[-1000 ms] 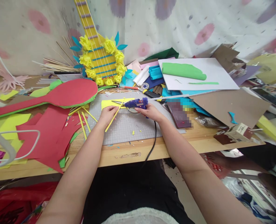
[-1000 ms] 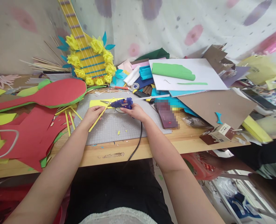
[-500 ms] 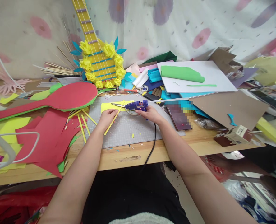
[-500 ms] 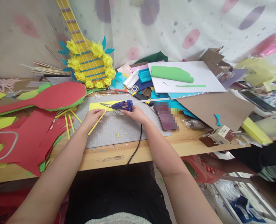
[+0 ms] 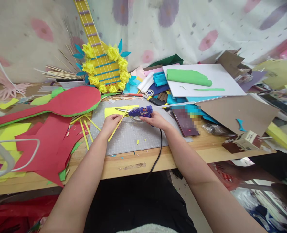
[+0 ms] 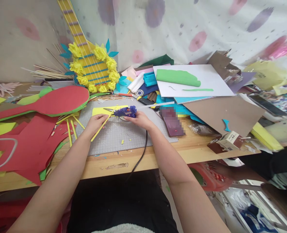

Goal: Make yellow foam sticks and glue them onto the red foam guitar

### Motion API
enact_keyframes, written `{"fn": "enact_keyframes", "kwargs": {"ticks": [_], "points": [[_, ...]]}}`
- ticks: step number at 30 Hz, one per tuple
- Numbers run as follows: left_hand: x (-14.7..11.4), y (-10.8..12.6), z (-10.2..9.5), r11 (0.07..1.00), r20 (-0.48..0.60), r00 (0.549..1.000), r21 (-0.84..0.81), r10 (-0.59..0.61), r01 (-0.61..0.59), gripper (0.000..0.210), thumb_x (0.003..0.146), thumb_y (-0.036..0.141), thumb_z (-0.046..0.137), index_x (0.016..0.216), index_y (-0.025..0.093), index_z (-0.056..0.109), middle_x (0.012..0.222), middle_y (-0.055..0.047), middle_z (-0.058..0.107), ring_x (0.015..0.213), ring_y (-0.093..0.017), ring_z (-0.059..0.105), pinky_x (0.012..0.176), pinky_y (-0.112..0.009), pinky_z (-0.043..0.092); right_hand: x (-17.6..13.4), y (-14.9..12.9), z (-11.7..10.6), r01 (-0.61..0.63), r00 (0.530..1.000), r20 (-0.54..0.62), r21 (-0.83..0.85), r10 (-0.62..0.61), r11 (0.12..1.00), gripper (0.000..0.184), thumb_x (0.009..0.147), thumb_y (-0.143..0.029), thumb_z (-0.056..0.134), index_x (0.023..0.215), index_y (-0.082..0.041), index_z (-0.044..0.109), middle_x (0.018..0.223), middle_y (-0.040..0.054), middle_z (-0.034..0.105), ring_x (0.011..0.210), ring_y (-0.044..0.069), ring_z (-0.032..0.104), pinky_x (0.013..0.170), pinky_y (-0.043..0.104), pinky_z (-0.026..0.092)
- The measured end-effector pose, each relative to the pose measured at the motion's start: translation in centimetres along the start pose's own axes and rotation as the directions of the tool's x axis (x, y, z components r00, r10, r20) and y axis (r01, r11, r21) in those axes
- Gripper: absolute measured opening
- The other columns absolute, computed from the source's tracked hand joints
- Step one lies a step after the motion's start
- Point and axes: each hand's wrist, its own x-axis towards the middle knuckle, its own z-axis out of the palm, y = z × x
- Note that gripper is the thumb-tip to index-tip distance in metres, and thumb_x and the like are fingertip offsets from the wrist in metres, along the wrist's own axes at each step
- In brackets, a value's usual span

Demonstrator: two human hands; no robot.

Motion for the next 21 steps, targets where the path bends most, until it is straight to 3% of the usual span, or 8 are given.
{"fn": "enact_keyframes", "kwargs": {"ticks": [21], "points": [[0.37, -0.52, 0.00, 0.999, 0.024, 0.999, 0.019, 0.034, -0.034, 0.020, 0.063, 0.034, 0.063, 0.065, 0.014, 0.063, 0.055, 0.002, 0.051, 0.046, -0.007, 0.042, 0.036, -0.017, 0.034, 0.49, 0.60, -0.09, 0.055, 0.996, -0.066, -0.058, -0.059, 0.997, 0.039, 0.068, -0.055, 0.060, 0.083, -0.019, 0.063, 0.063, 0.0015, 0.059, 0.067, 0.017, 0.056, 0.059, 0.027, 0.042]]}}
